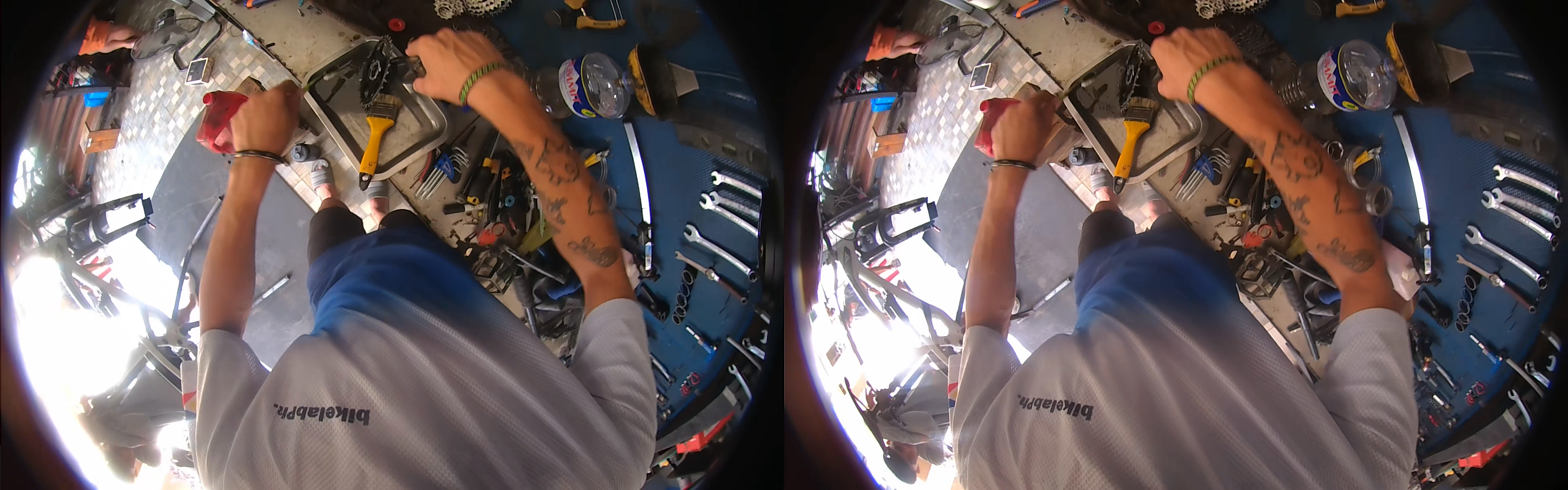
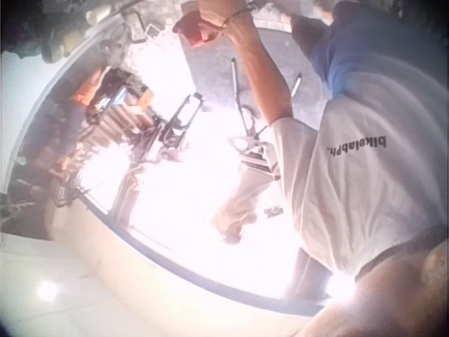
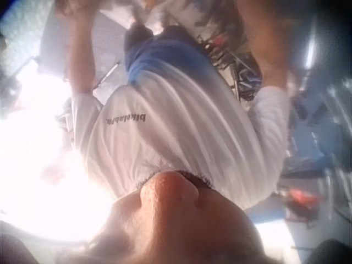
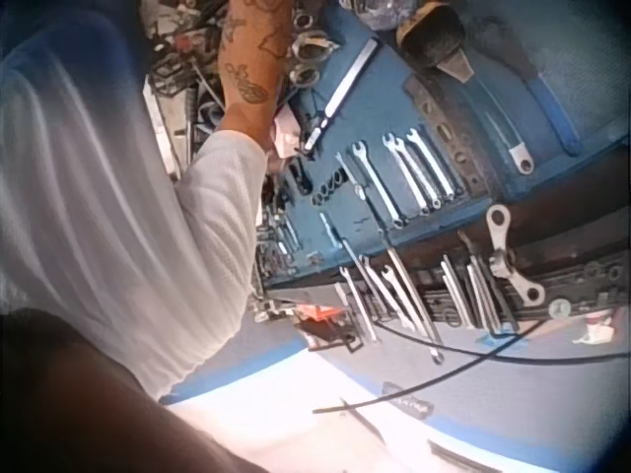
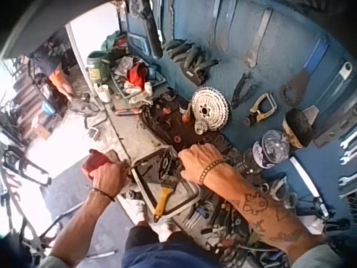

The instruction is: The person scrubs a bicycle crankset and chainring with a yellow brush and a green pick tool in a metal tray. They repeatedly rotate the crankset to access different areas and use the pick to clean between teeth and around the chainring bolts.

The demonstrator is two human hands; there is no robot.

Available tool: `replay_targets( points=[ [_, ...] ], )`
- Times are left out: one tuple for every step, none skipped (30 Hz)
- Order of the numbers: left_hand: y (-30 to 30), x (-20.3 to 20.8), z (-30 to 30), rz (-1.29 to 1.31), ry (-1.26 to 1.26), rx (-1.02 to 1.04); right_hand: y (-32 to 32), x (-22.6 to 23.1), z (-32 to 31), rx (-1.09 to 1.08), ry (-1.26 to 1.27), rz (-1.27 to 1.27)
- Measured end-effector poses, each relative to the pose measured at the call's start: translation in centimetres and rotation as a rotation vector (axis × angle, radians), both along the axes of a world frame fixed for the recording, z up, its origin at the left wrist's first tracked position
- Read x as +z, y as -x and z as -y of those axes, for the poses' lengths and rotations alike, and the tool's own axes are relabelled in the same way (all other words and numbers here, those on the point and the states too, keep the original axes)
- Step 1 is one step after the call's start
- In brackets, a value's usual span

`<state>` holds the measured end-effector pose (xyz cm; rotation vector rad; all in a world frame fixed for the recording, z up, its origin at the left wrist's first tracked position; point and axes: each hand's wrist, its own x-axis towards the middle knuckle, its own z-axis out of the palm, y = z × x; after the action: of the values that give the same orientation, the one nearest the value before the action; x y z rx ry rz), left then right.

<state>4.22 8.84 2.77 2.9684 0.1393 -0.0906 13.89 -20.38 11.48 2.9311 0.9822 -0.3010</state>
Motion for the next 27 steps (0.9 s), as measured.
replay_targets(
  points=[
    [0.5,-0.6,0.9,-0.046,-0.092,0.024,1.0,-0.4,0.1,-0.029,-0.004,-0.001],
    [1.0,-1.3,2.1,0.004,-0.166,0.010,1.9,-1.1,0.3,-0.041,-0.039,-0.005],
    [1.4,-2.9,2.3,0.005,-0.144,-0.028,2.6,-0.6,-0.4,-0.086,0.027,-0.112],
    [1.7,-3.2,2.9,-0.001,-0.142,-0.034,3.4,-1.0,-0.6,-0.102,0.023,-0.108],
    [2.2,-3.3,3.3,-0.007,-0.141,-0.039,4.3,-1.6,-0.7,-0.117,0.017,-0.105],
    [2.6,-2.7,3.5,0.006,-0.088,0.029,5.1,-1.9,-0.7,-0.123,0.004,-0.084],
    [3.3,-1.3,3.6,0.018,-0.035,0.096,5.8,-2.1,-0.7,-0.130,-0.010,-0.063],
    [4.2,-0.1,3.9,0.030,0.017,0.164,6.4,-2.2,-0.6,-0.136,-0.024,-0.043],
    [5.3,0.7,4.3,0.090,0.122,0.161,6.7,-2.1,-0.6,-0.143,-0.032,-0.044],
    [6.7,1.4,4.6,0.154,0.226,0.152,7.0,-2.1,-0.6,-0.156,-0.042,-0.041],
    [7.9,2.1,5.1,0.217,0.330,0.143,7.3,-2.2,-0.6,-0.168,-0.051,-0.038],
    [9.1,3.7,6.4,0.154,0.442,0.165,7.6,-2.2,-0.7,-0.172,-0.057,-0.019],
    [9.7,4.8,7.9,0.089,0.552,0.191,8.0,-2.4,-0.9,-0.172,-0.063,-0.002],
    [9.9,4.3,9.0,0.139,0.547,0.178,8.3,-2.4,-1.2,-0.173,-0.068,0.016],
    [10.3,3.8,10.0,0.191,0.537,0.169,8.7,-2.5,-1.5,-0.155,-0.066,0.043],
    [10.1,3.7,10.9,0.211,0.512,0.183,9.1,-2.5,-1.7,-0.138,-0.064,0.071],
    [9.8,3.2,11.1,0.216,0.453,0.157,9.4,-2.5,-2.0,-0.122,-0.061,0.099],
    [9.2,2.5,11.3,0.195,0.355,0.146,9.6,-2.3,-2.2,-0.103,-0.046,0.130],
    [8.7,2.0,11.3,0.173,0.257,0.135,9.9,-2.2,-2.5,-0.086,-0.031,0.160],
    [8.6,1.8,11.4,0.161,0.198,0.111,10.1,-2.1,-2.8,-0.069,-0.016,0.191],
    [8.4,1.7,11.6,0.149,0.140,0.086,10.1,-2.2,-3.0,-0.064,-0.011,0.211],
    [8.3,1.7,11.8,0.137,0.082,0.060,10.1,-2.5,-3.2,-0.058,-0.007,0.231],
    [8.2,1.4,11.9,0.137,0.053,0.036,10.1,-2.6,-3.4,-0.053,-0.003,0.251],
    [8.3,1.3,12.0,0.134,0.024,0.012,10.3,-2.7,-3.6,-0.039,0.006,0.272],
    [8.3,1.3,12.1,0.131,-0.005,-0.012,10.4,-2.7,-3.7,-0.025,0.016,0.293],
    [8.2,1.4,12.4,0.085,-0.022,-0.017,10.5,-2.8,-3.9,-0.010,0.025,0.315],
    [8.1,1.6,12.8,0.068,-0.013,0.003,10.7,-2.9,-4.0,-0.003,0.033,0.340]
  ],
)
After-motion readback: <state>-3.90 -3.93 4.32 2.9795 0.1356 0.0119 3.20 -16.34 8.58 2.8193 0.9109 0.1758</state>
